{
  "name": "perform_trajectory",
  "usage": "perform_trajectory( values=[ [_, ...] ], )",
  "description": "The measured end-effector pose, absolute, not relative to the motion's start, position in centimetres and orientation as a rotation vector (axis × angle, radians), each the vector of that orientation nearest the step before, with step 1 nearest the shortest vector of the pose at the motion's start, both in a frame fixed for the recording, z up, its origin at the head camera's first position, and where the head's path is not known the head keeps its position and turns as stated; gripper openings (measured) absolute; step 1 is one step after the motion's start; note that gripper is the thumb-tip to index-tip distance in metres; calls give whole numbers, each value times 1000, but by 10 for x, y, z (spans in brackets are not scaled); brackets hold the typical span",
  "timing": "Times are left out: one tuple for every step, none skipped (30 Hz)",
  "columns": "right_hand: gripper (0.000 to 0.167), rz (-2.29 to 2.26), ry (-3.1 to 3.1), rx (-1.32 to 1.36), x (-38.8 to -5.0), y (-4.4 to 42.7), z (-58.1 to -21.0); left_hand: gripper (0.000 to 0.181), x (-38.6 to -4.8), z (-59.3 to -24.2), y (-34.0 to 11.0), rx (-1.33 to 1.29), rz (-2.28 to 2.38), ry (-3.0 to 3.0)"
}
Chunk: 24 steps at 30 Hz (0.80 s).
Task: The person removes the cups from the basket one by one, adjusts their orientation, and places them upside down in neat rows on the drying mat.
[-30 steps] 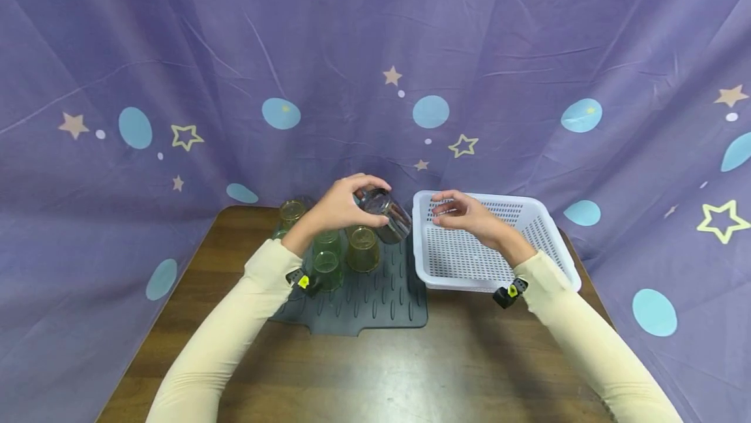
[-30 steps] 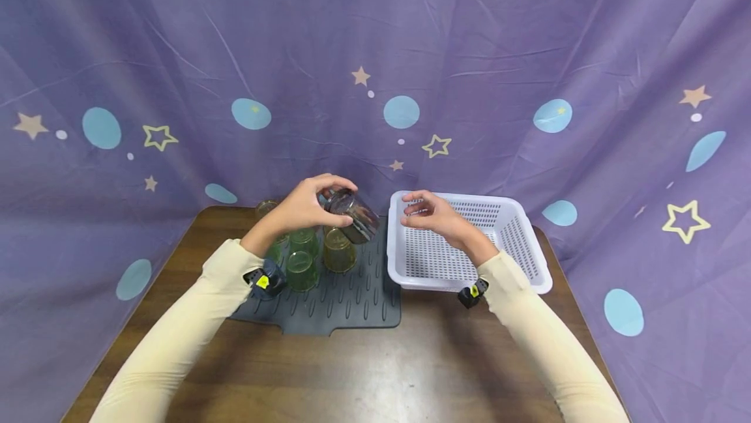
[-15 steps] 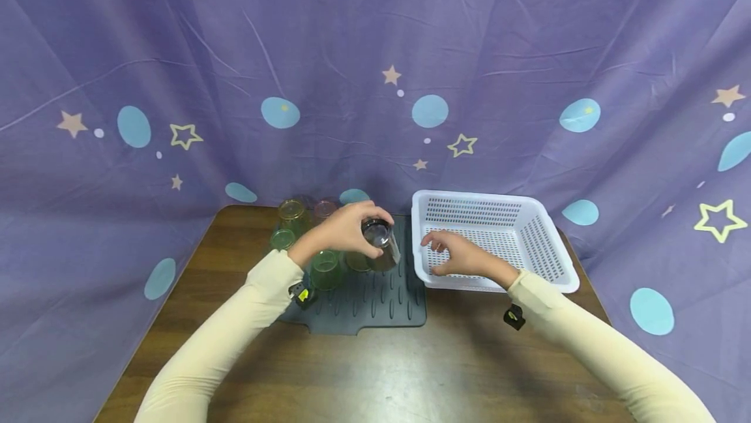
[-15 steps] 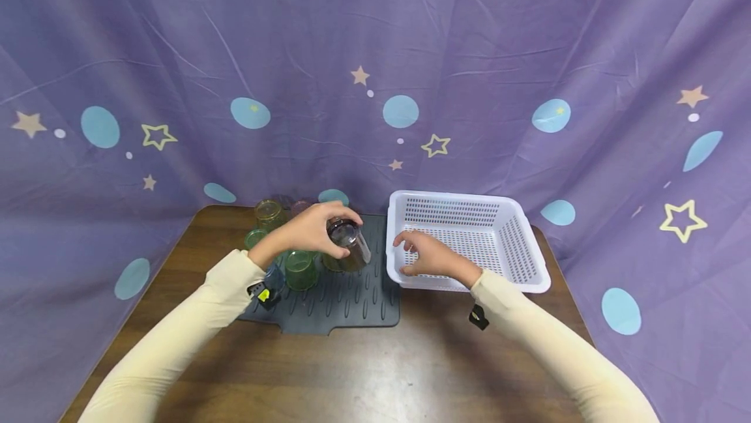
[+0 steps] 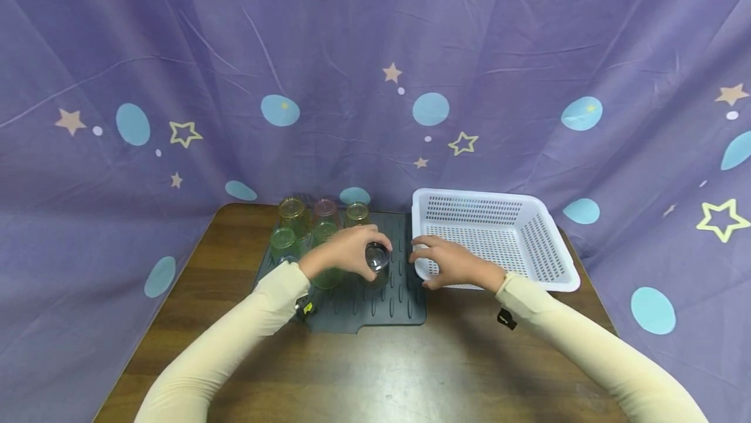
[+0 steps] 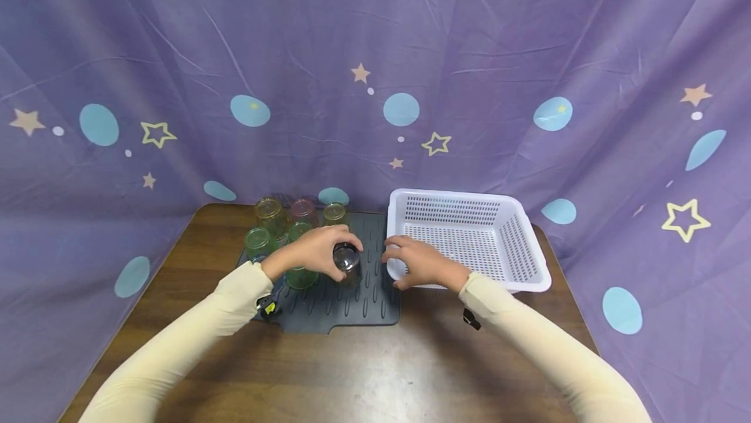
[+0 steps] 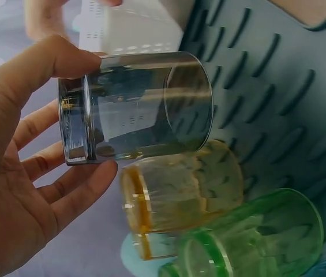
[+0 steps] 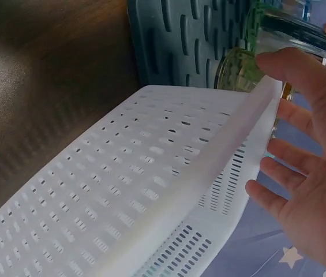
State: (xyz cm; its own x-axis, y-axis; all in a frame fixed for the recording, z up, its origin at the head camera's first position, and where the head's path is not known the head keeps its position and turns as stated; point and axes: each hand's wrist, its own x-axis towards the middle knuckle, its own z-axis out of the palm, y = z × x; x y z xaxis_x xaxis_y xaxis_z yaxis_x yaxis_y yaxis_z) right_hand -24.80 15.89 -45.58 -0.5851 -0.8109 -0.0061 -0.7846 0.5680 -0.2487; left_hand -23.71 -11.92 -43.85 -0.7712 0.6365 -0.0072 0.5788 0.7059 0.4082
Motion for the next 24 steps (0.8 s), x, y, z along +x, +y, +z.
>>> perform_trajectory(
  values=[
    [50, -335, 2680, -1369, -248, 158, -456, 58, -237, -441, -119, 986, 562, 2767],
    [49, -334, 2686, -1373, -248, 157, -457, 58, -236, -443, -119, 984, 539, 2767],
    [48, -335, 2690, -1375, -248, 157, -457, 59, -236, -444, -119, 981, 521, 2765],
    [48, -337, 2692, -1381, -247, 156, -457, 59, -235, -446, -119, 979, 510, 2762],
    [47, -337, 2693, -1388, -247, 156, -458, 60, -234, -448, -119, 981, 500, 2759],
    [46, -342, 2693, -1398, -247, 155, -458, 60, -234, -449, -119, 981, 490, 2757],
    [45, -344, 2693, -1404, -246, 155, -458, 61, -233, -450, -120, 981, 482, 2754],
    [45, -344, 2693, -1404, -246, 155, -458, 61, -232, -451, -120, 982, 474, 2754],
    [45, -344, 2695, -1400, -246, 154, -458, 62, -232, -452, -121, 979, 468, 2755],
    [44, -341, 2699, -1403, -246, 154, -458, 63, -231, -454, -121, 976, 460, 2756],
    [44, -338, 2701, -1399, -246, 154, -458, 63, -231, -455, -122, 970, 452, 2756],
    [44, -338, 2701, -1395, -246, 154, -458, 64, -231, -456, -123, 968, 441, 2758],
    [43, -338, 2702, -1391, -246, 154, -458, 64, -231, -457, -124, 966, 431, 2759],
    [43, -338, 2702, -1384, -246, 154, -457, 65, -230, -458, -125, 965, 423, 2760],
    [43, -337, 2702, -1383, -246, 154, -457, 65, -230, -459, -126, 960, 419, 2758],
    [43, -337, 2702, -1382, -246, 154, -458, 65, -230, -459, -127, 956, 412, 2759],
    [43, -339, 2699, -1376, -246, 154, -458, 64, -229, -460, -127, 952, 408, 2758],
    [43, -343, 2697, -1374, -246, 154, -458, 64, -229, -461, -128, 950, 400, 2759],
    [43, -346, 2695, -1368, -246, 154, -458, 64, -228, -461, -129, 946, 396, 2757],
    [42, -345, 2695, -1371, -247, 154, -459, 65, -228, -462, -129, 944, 392, 2757],
    [42, -349, 2693, -1368, -247, 154, -460, 65, -228, -463, -130, 944, 389, 2759],
    [42, -352, 2691, -1365, -247, 154, -460, 65, -228, -464, -131, 944, 386, 2761],
    [42, -356, 2689, -1364, -247, 154, -461, 65, -228, -465, -131, 943, 385, 2761],
    [42, -362, 2687, -1363, -247, 154, -461, 66, -228, -466, -132, 943, 385, 2763]
  ],
)
